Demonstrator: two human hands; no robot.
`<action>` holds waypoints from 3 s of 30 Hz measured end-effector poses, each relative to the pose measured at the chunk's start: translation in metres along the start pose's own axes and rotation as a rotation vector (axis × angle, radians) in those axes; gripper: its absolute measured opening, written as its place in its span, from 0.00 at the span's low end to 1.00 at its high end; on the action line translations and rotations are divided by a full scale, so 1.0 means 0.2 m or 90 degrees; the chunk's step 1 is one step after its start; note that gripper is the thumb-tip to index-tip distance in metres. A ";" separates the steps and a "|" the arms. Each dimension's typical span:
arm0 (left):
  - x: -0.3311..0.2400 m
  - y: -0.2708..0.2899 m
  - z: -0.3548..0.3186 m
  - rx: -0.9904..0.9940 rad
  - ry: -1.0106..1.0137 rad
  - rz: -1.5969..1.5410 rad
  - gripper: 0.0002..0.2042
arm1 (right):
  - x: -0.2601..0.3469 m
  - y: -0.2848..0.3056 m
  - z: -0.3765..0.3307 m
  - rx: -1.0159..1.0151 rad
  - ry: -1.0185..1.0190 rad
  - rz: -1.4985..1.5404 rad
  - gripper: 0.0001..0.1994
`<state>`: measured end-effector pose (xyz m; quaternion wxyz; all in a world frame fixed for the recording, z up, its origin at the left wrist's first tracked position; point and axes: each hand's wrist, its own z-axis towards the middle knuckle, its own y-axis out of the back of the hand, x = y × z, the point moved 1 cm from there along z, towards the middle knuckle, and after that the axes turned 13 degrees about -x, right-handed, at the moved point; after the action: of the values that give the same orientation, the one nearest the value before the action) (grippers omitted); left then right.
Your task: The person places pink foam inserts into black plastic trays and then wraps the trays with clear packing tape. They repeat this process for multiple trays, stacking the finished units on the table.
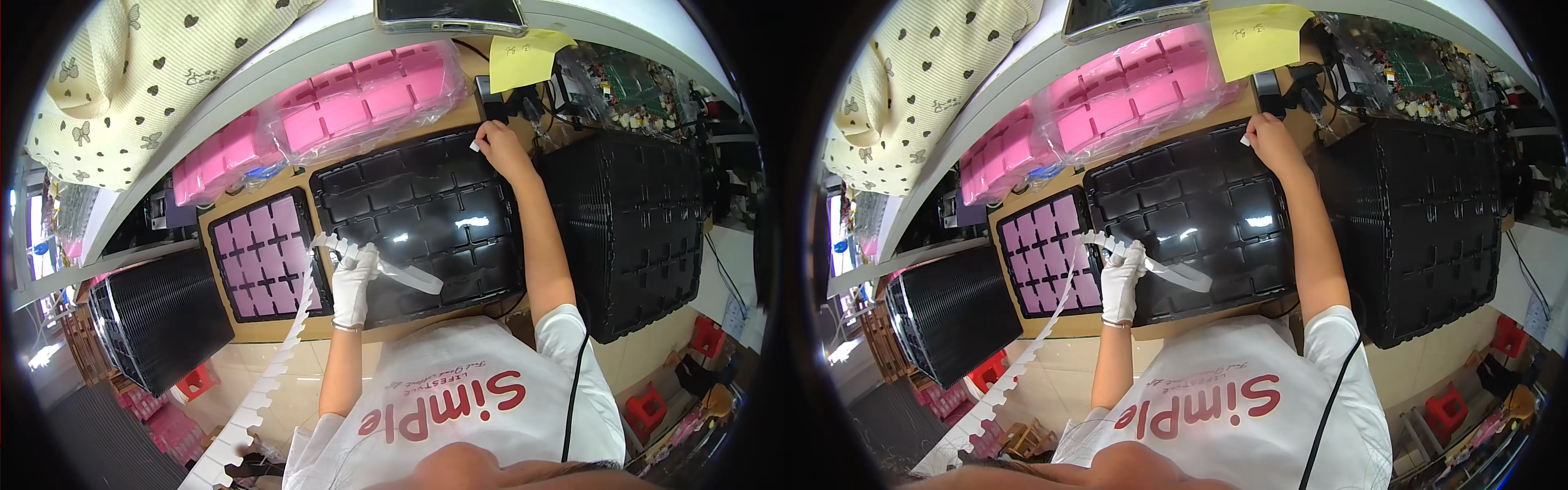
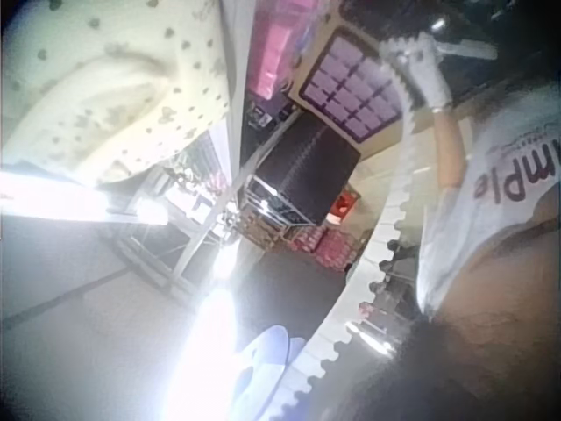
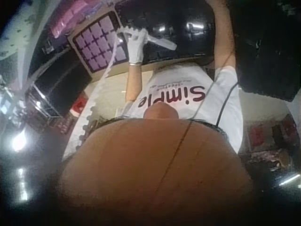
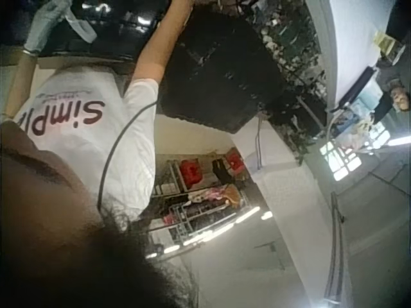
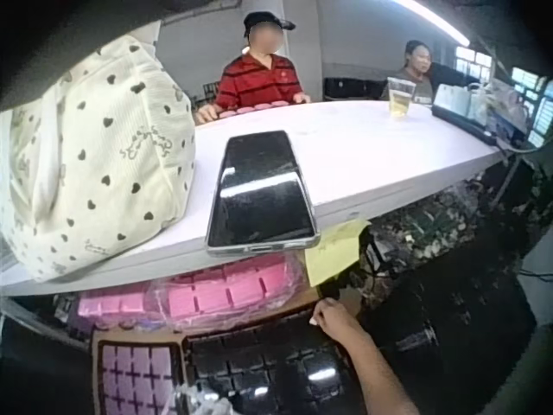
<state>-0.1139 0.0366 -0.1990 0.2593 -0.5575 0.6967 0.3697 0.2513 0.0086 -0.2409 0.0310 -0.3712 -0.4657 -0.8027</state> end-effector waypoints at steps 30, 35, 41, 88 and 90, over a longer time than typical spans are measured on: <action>0.06 0.03 0.00 0.037 -0.049 -0.017 0.11 | -0.02 0.05 -0.08 0.035 -0.167 0.293 0.05; 0.05 0.03 -0.01 0.050 -0.046 -0.010 0.10 | 0.04 0.09 -0.04 0.126 -0.051 0.146 0.05; 0.06 0.02 -0.01 0.048 -0.058 -0.004 0.10 | 0.01 -0.01 -0.02 0.028 0.076 -0.006 0.06; 0.02 0.25 -0.24 0.016 0.008 -0.089 0.06 | 1.03 -0.10 -0.94 0.242 -0.088 0.431 0.07; 0.05 0.30 -0.25 -0.002 0.006 -0.080 0.07 | 1.07 -0.11 -1.01 0.186 -0.053 0.448 0.07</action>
<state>-0.1726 -0.0033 -0.1635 0.2776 -0.6022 0.6611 0.3510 -0.0263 -0.0704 -0.1820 0.3386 -0.5326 -0.4201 -0.6521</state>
